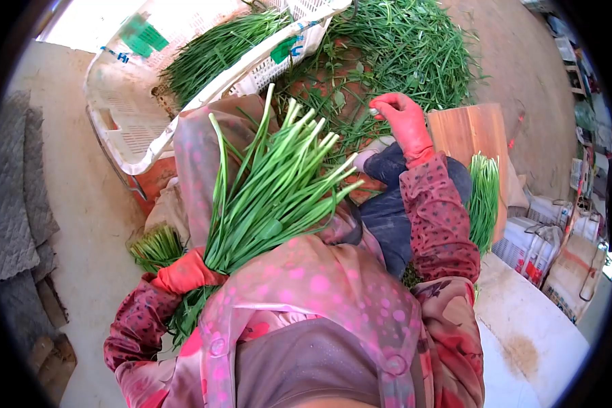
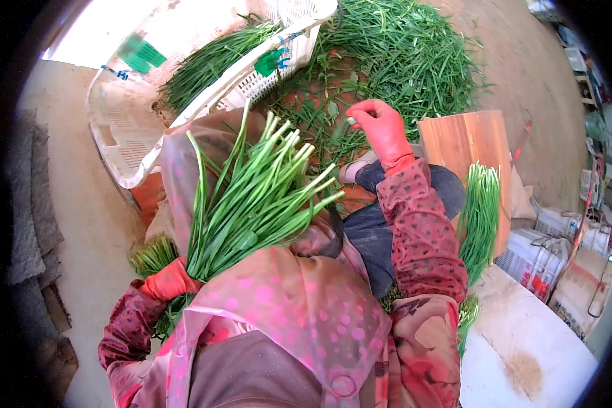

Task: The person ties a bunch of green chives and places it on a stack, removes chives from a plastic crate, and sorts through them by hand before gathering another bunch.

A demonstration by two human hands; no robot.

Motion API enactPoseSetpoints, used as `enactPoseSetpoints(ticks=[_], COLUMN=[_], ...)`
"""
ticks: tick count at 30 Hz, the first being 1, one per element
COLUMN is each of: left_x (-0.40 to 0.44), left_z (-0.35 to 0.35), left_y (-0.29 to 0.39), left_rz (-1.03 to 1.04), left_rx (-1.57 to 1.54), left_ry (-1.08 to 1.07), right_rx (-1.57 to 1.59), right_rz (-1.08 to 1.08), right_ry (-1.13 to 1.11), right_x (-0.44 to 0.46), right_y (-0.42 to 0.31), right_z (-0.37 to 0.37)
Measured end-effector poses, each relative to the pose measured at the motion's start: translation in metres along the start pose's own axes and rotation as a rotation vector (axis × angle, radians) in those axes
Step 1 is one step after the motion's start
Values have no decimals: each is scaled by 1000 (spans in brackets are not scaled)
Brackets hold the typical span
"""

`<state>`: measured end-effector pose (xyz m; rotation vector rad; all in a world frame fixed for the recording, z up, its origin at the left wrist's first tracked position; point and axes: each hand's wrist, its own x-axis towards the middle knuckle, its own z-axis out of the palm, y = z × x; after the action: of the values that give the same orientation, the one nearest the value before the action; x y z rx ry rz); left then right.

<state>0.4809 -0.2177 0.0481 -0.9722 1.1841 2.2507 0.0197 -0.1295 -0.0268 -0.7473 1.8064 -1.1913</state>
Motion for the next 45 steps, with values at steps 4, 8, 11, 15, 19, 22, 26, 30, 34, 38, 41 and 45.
enactPoseSetpoints(ticks=[4,8,11,15,19,22,26,30,34,38,41,45], left_x=[0,-2,-4,-9,-10,-5,-7,-3,-3,1,-2,-2], left_z=[4,6,3,-10,-23,-24,-10,-16,-14,-8,-17,-17], left_y=[8,8,4,-16,-47,-57,-45,-52,-44,-35,-50,-60], left_rz=[24,-18,22,22,-10,-13,29,58,-63,-50,9,26], left_rx=[140,50,124,184,27,-124,-72,39,99,48,59,-9], left_ry=[18,63,56,74,39,115,211,171,216,198,208,197], right_rx=[-549,-350,-346,13,124,209,332,744,356,75,117,316], right_rz=[-280,-109,-103,297,448,282,424,412,492,539,425,481], right_ry=[-392,-265,-95,118,-266,-573,-438,9,-86,-681,-573,-95], right_x=[-15,3,6,40,-10,-18,-21,2,-24,-37,-37,-35], right_y=[-25,27,48,93,46,80,41,97,31,4,20,50], right_z=[61,113,97,2,30,96,88,21,3,59,72,23])
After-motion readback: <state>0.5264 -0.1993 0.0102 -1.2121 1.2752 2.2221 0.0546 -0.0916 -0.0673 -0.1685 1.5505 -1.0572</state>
